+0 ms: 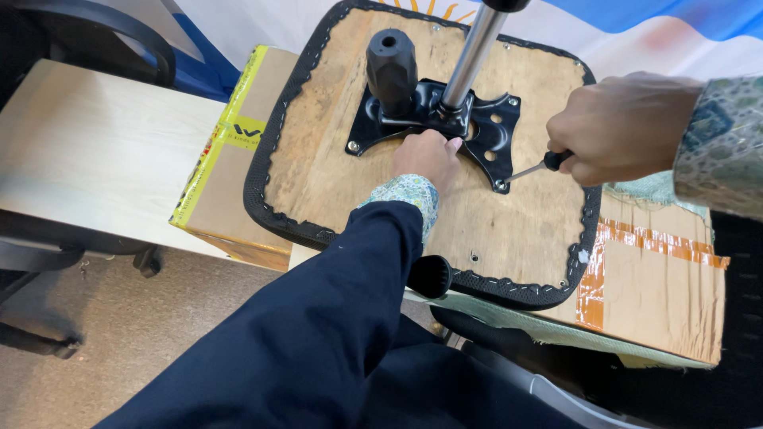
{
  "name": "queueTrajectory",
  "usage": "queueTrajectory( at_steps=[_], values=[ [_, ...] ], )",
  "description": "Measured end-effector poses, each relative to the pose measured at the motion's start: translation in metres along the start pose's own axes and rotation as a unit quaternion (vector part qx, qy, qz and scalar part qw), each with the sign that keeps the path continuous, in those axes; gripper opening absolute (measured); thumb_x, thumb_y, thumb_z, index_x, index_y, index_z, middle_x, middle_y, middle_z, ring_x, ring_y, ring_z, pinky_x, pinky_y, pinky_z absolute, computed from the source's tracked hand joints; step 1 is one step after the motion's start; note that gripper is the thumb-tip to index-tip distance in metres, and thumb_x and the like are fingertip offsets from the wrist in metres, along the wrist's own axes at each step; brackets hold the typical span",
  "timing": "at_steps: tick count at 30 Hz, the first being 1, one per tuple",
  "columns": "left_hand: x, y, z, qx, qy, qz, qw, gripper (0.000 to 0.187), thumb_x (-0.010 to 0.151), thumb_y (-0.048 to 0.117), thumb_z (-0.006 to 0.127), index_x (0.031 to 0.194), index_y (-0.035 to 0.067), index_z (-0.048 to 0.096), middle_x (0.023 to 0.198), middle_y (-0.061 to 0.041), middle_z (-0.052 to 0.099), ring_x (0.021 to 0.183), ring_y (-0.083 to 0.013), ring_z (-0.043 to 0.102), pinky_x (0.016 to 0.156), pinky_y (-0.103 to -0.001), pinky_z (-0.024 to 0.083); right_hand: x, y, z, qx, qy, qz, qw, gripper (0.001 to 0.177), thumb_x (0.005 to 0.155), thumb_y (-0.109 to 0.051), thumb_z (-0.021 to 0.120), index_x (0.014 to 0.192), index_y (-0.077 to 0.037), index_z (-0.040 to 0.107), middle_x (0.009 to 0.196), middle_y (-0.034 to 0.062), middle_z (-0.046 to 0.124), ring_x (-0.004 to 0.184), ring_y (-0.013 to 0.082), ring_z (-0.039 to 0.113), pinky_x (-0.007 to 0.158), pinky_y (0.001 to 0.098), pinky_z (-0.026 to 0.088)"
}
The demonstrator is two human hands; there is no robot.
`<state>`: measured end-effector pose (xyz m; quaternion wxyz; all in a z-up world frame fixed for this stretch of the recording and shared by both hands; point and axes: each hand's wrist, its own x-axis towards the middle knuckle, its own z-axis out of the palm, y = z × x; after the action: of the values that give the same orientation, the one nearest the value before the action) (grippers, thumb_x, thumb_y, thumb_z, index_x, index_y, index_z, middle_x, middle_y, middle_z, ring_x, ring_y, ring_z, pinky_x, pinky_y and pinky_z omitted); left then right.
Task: The person uses a screwdriver to tighten screws on a black metal bracket attached to the underside of a chair seat. They hold the bracket steady with one hand while turning the screwdriver with the other, working on multiple screw holes in sequence.
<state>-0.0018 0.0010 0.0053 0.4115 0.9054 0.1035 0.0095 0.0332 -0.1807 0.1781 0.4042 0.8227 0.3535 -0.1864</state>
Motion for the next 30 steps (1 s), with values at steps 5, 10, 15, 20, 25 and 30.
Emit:
queueTrajectory(
  at_steps=[5,10,15,20,25,30],
  values=[
    [0.0,0.0,-0.005,-0.008,-0.022,-0.011,1.0,0.039,0.097,0.042,0.059,0.093,0.009,0.078,0.09,-0.02,0.074,0.09,-0.0387,0.071,0.084,-0.048,0.054,0.005,0.025,-0.01,0.384,-0.071,0.051,0.919,0.039,0.093,-0.039,0.073,0.108,-0.004,0.079,0.083,0.03,0.068,0.065,0.0241,0.058,0.059,0.0386,0.054],
    [0.0,0.0,-0.001,-0.006,-0.018,-0.023,1.0,0.041,0.097,0.042,0.06,0.093,0.005,0.076,0.093,-0.021,0.074,0.091,-0.0391,0.071,0.083,-0.048,0.055,0.007,0.044,0.008,0.688,-0.206,0.26,0.645,0.031,0.097,-0.023,0.061,0.115,0.001,0.063,0.082,0.0203,0.074,0.049,0.0119,0.042,0.035,0.0217,0.029],
    [0.001,-0.003,0.004,0.007,0.021,0.009,1.0,0.038,0.095,0.04,0.062,0.091,0.004,0.074,0.09,-0.021,0.074,0.09,-0.0395,0.071,0.083,-0.049,0.055,0.021,0.039,0.02,0.61,-0.276,0.218,0.71,0.049,0.098,-0.04,0.069,0.095,0.005,0.051,0.064,0.006,0.042,0.039,0.007,0.024,0.027,0.023,0.015],
    [0.002,-0.002,0.007,0.012,0.018,0.026,0.999,0.037,0.097,0.038,0.061,0.091,0.004,0.075,0.089,-0.022,0.073,0.089,-0.0397,0.071,0.082,-0.049,0.055,0.032,0.044,0.026,0.514,-0.267,0.225,0.784,0.026,0.1,-0.028,0.066,0.12,-0.011,0.065,0.062,0.0085,0.05,0.038,0.0108,0.027,0.032,0.0263,0.014],
    [-0.001,-0.003,0.004,0.005,0.019,0.03,0.999,0.037,0.095,0.037,0.062,0.088,0.004,0.076,0.087,-0.023,0.073,0.089,-0.0407,0.071,0.081,-0.049,0.056,0.048,0.05,0.029,0.208,-0.171,0.015,0.963,0.043,0.099,-0.036,0.069,0.14,-0.023,0.072,0.062,0.0041,0.058,0.041,0.0154,0.043,0.039,0.0348,0.035],
    [-0.001,-0.002,0.001,-0.008,0.015,0.02,1.0,0.038,0.096,0.038,0.062,0.089,0.003,0.077,0.088,-0.024,0.072,0.089,-0.0428,0.07,0.083,-0.05,0.054,0.03,0.044,0.008,-0.068,-0.058,-0.104,0.991,0.051,0.098,-0.052,0.06,0.147,-0.038,0.062,0.066,0.0041,0.076,0.055,0.0162,0.066,0.064,0.0369,0.052]
  ],
)
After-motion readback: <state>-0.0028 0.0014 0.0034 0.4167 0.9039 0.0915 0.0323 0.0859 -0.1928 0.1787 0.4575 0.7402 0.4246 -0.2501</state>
